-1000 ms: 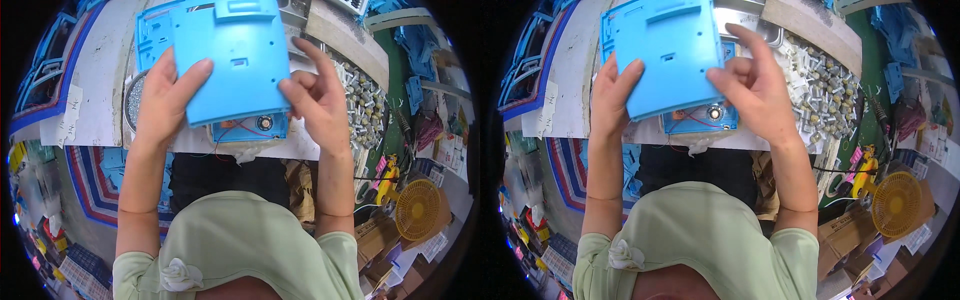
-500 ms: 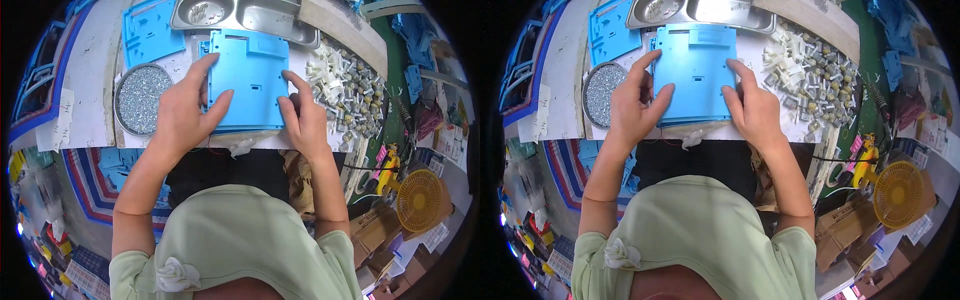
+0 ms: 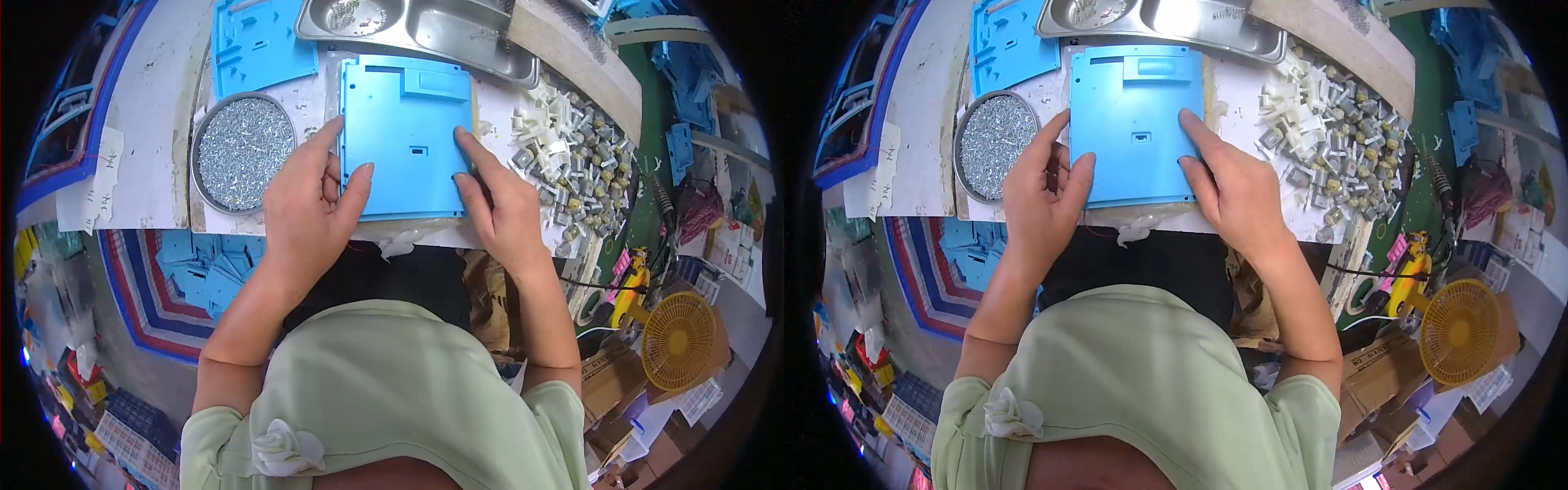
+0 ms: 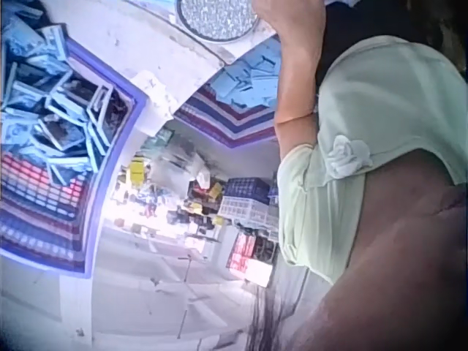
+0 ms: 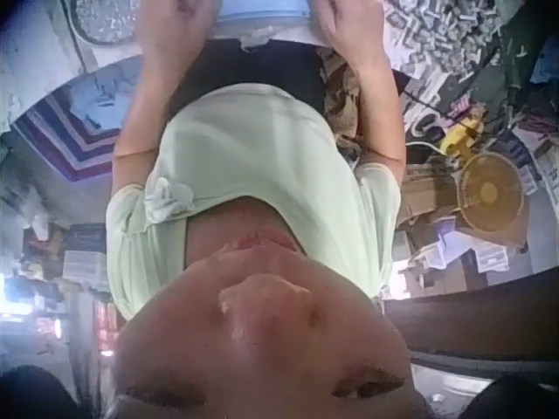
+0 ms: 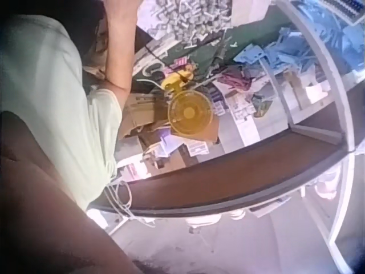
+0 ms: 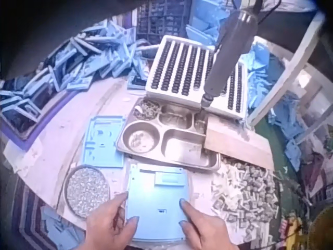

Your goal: Assembling the internal components of a blue plastic electronic toy casing, including screws and soldering.

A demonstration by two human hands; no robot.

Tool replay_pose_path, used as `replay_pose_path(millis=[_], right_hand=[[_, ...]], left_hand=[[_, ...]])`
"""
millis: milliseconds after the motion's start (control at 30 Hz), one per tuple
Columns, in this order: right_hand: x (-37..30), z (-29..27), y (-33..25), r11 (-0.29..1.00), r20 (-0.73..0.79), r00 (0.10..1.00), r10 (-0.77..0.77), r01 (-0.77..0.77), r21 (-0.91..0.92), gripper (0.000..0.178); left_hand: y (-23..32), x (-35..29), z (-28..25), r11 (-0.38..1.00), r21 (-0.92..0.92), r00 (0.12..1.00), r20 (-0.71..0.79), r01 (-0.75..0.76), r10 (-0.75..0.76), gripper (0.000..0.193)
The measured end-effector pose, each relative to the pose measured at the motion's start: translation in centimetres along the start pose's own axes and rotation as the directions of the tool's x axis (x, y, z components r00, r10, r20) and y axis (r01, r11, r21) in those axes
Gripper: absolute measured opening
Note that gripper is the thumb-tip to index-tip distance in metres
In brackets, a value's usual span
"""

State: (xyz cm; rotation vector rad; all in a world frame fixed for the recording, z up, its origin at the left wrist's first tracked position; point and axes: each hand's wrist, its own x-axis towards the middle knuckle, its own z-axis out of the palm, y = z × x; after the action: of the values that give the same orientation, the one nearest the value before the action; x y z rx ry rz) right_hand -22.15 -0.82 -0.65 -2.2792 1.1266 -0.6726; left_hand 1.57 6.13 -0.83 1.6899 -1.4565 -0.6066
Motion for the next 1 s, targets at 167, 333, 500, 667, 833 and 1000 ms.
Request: replay_pose_path(millis=[167, 333, 500, 667, 833, 1000], right_hand=[[0.0, -0.1, -1.6, 0.964, 0.091, 0.996, -0.003, 0.027, -0.264, 0.051], [1.2, -1.6, -2.4, 0.935, 0.276, 0.96, 0.05, 0.052, -0.35, 0.056], [1.4, -2.3, -2.6, 0.938, 0.362, 0.932, -0.009, 0.133, -0.32, 0.058], [2.6, -3.0, -4.0, 0.874, 0.496, 0.856, 0.144, 0.124, -0.469, 0.062], [7.5, -5.0, -7.6, 0.727, 0.652, 0.707, 0.273, 0.292, -0.621, 0.051], [13.7, 2.9, -9.0, 0.783, 0.379, 0.766, -0.52, 0.604, -0.146, 0.022]], left_hand=[[-1.5, -1.4, -0.1, 0.998, -0.04, 0.999, 0.016, -0.039, 0.04, 0.04], [-3.1, -1.2, -0.9, 0.952, -0.289, 0.98, 0.192, 0.103, -0.048, 0.051], [-2.7, -1.9, -2.5, 0.844, -0.436, 0.907, 0.399, 0.314, -0.132, 0.072], [-2.1, -1.5, -3.7, 0.892, -0.351, 0.89, 0.444, 0.284, -0.108, 0.067], [-4.2, 1.0, -8.9, 0.96, 0.263, 0.986, -0.109, -0.094, 0.126, 0.017], [-7.1, 0.3, -9.2, 0.853, 0.509, 0.992, 0.021, -0.115, 0.122, 0.01]])
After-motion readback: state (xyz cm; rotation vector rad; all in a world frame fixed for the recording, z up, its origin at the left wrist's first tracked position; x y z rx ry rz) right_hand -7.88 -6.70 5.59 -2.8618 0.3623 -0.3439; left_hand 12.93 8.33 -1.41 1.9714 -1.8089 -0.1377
